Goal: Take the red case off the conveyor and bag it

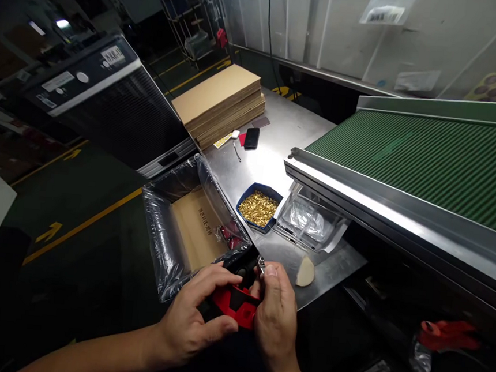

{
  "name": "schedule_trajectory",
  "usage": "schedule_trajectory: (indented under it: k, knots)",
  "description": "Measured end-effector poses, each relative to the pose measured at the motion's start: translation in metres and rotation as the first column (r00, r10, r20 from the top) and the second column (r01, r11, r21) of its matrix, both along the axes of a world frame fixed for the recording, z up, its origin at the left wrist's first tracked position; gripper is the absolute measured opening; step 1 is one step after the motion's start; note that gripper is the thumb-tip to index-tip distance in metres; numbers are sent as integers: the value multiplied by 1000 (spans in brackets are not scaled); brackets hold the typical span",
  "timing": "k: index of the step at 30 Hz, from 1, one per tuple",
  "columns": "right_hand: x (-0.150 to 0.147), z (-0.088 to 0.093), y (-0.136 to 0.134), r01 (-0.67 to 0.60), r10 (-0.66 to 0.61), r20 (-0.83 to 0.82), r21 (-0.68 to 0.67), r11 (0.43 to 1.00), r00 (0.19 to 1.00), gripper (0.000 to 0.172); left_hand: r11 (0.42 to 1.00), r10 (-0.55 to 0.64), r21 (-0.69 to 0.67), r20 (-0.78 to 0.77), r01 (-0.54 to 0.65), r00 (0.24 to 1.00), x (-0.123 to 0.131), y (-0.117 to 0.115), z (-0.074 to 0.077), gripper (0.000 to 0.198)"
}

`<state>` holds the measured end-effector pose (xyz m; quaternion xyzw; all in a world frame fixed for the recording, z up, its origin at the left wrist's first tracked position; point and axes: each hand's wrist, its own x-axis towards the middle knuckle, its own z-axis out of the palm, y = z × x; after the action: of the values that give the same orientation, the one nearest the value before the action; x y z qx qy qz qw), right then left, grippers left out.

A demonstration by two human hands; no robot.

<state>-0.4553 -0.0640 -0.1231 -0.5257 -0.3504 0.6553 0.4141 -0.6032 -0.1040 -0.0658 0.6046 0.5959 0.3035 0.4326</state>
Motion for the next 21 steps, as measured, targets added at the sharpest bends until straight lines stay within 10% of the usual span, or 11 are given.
schedule_trajectory:
  k: [5, 12, 18, 21]
  knots:
    - [3, -5, -1, -83, 87, 105, -44, 996, 991, 54, 996, 71, -54, -67, -74, 995, 5, 8, -2, 55]
    - [11, 0, 11, -147, 157, 71, -126, 981, 985, 56, 994, -112, -10, -97, 112, 989, 1, 9, -3, 65]
    - [27, -8, 29, 282, -304, -133, -160, 946, 943, 55, 998, 63, 10, 61, -64, 996, -5, 1, -12, 50]
    - [17, -21, 15, 189, -304, -268, -382, 905, 914, 62, 991, 99, 65, 243, -118, 965, -1, -3, -20, 47]
